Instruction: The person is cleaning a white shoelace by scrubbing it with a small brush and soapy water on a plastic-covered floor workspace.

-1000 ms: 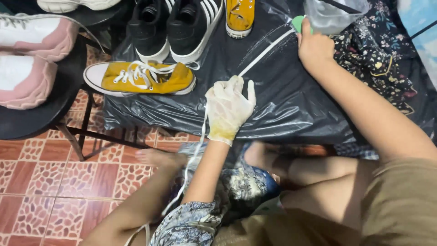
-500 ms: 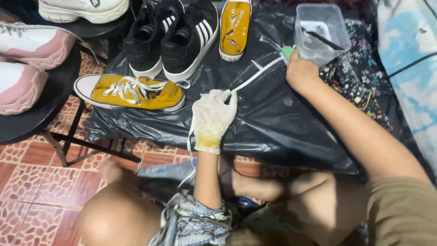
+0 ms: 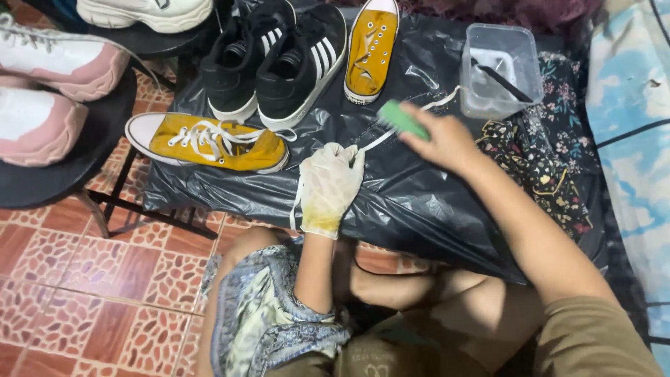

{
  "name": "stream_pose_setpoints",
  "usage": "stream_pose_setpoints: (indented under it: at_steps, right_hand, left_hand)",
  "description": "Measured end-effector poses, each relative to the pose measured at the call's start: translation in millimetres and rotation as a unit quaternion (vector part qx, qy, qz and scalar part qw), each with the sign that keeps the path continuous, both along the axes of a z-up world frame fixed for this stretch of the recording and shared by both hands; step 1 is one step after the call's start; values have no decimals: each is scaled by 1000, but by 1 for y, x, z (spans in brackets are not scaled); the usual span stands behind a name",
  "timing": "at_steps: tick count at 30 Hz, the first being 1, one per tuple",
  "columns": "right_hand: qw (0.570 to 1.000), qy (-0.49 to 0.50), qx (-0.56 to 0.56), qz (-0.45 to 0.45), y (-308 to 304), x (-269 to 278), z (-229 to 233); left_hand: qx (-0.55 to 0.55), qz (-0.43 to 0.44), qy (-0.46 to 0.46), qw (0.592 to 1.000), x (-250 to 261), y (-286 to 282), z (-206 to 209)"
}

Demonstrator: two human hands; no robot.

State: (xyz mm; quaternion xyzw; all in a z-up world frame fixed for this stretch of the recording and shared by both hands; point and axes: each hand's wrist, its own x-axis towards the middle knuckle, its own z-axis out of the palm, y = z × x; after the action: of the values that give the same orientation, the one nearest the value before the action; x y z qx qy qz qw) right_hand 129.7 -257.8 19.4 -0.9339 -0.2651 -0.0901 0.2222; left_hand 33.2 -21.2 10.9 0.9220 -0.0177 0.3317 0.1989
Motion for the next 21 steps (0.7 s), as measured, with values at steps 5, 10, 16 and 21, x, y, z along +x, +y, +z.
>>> stream_pose_setpoints:
  at_steps: [5,10,16,21]
  right_hand:
    - [995,56,-78,40,22,-19,13]
    - [993,77,-90,5,16,-14,29]
    - [990,24,-130,39,14,-4,-11]
    - [964,43,-218,-144,-21,18,-15]
  left_hand:
    - [84,5,-119,989,0,0,9]
    - [144,13,-162,976,8,-2,12]
    - [132,17,-174,976,10,-1,4]
    - [144,6,-163,976,5,-1,-5]
